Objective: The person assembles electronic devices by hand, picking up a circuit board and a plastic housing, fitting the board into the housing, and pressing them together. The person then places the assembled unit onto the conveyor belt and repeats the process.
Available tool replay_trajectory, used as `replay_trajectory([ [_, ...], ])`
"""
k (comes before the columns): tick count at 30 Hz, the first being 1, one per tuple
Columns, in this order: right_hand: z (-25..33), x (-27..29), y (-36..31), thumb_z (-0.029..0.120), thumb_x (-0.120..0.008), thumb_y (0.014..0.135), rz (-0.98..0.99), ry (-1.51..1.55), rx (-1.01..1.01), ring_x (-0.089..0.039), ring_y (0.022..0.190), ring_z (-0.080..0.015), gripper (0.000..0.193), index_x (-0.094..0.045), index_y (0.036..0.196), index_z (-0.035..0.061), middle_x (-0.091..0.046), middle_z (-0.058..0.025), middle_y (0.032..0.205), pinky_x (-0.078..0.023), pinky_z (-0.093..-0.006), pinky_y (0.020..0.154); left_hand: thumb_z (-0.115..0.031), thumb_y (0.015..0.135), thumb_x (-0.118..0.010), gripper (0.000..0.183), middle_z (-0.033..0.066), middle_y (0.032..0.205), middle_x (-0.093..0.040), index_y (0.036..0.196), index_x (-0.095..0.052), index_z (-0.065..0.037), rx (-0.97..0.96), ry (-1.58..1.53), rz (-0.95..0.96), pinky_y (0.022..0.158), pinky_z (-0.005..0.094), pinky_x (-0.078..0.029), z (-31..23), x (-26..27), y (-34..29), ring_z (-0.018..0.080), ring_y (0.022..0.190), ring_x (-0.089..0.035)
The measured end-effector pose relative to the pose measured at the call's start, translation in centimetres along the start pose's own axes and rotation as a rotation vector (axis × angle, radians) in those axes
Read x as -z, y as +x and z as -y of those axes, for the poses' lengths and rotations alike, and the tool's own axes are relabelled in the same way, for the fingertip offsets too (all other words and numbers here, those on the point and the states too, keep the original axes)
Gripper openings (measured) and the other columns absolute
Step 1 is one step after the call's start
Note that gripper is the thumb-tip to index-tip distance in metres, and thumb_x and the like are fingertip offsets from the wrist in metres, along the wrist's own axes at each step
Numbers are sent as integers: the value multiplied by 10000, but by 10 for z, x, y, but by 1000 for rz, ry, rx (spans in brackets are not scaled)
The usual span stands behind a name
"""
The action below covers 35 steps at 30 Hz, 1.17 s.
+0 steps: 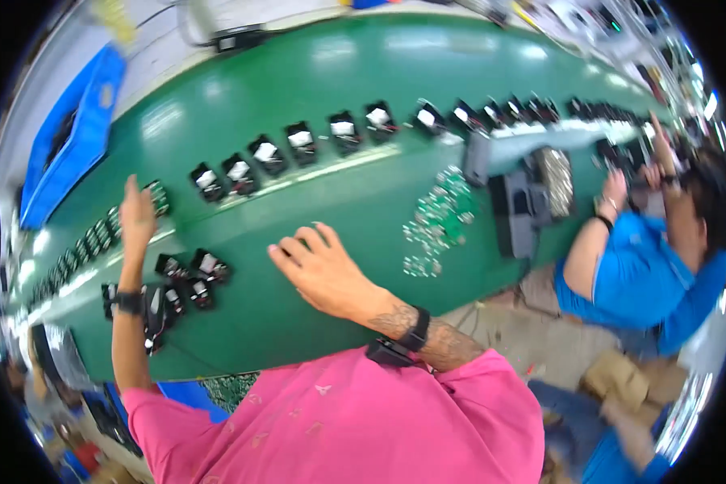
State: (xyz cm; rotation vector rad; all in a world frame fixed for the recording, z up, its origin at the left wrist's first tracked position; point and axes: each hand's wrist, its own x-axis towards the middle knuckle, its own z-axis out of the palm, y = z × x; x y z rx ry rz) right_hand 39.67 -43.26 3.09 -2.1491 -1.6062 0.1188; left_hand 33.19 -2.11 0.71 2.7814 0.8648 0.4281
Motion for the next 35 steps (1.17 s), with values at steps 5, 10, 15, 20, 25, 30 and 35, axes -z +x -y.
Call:
replay_trajectory([
  [5,-5,-8,-29,193,-825,725,-77,35,-226,-478,1194,-333,755,-486,1398,145,-506,-165,1283,-422,-480,995,-144,799,-773,742,173,1369,-566,1456,-433,-92,-211,-391,442,683,361,-548,-168,68,-100,313,807,-694],
  [10,-10,1,-52,209,-823,742,-255,546,-221,-571,1140,-381,784,-444,1411,53,-540,-229,1311,-462,-446,996,-178,682,-866,1024,153,1518,-411,1534,-300,-119,-466,-489,588,891,416,-553,-227,24,-176,336,1098,-635],
  [15,-22,44,-93,194,-786,793,-155,452,-353,-632,1036,-369,595,-540,1305,15,-591,-200,1232,-533,-414,876,-43,703,-798,750,178,1378,-497,1396,-511,-59,-316,-1073,589,1004,377,-490,-243,-14,-207,320,1223,-555],
  [20,-59,41,-161,83,-726,824,-109,28,-469,-649,894,-346,430,-603,1234,45,-596,-151,1121,-539,-418,738,21,762,-709,380,96,1202,-450,1132,-640,-30,109,-1509,666,851,287,-536,-261,-29,-216,159,966,-619],
  [25,-59,42,-170,39,-702,824,-5,68,-545,-644,810,-335,415,-591,1223,53,-566,-137,1060,-524,-427,683,-51,833,-719,205,124,1287,-460,1030,-705,6,207,-1402,731,653,239,-549,-260,-29,-208,117,857,-612],
  [30,-71,59,-155,49,-714,813,82,166,-511,-639,833,-357,344,-578,1129,57,-585,-140,1030,-510,-453,678,-149,954,-628,255,117,1332,-480,1158,-712,-22,109,-1332,684,584,220,-523,-262,-31,-207,96,794,-619],
  [35,-77,66,-148,96,-729,819,169,359,-549,-653,909,-387,522,-521,1297,119,-503,-184,1331,-518,-424,766,-289,1017,-552,322,82,1340,-479,1169,-713,-55,111,-1276,759,607,226,-529,-265,-28,-204,110,844,-654],
])
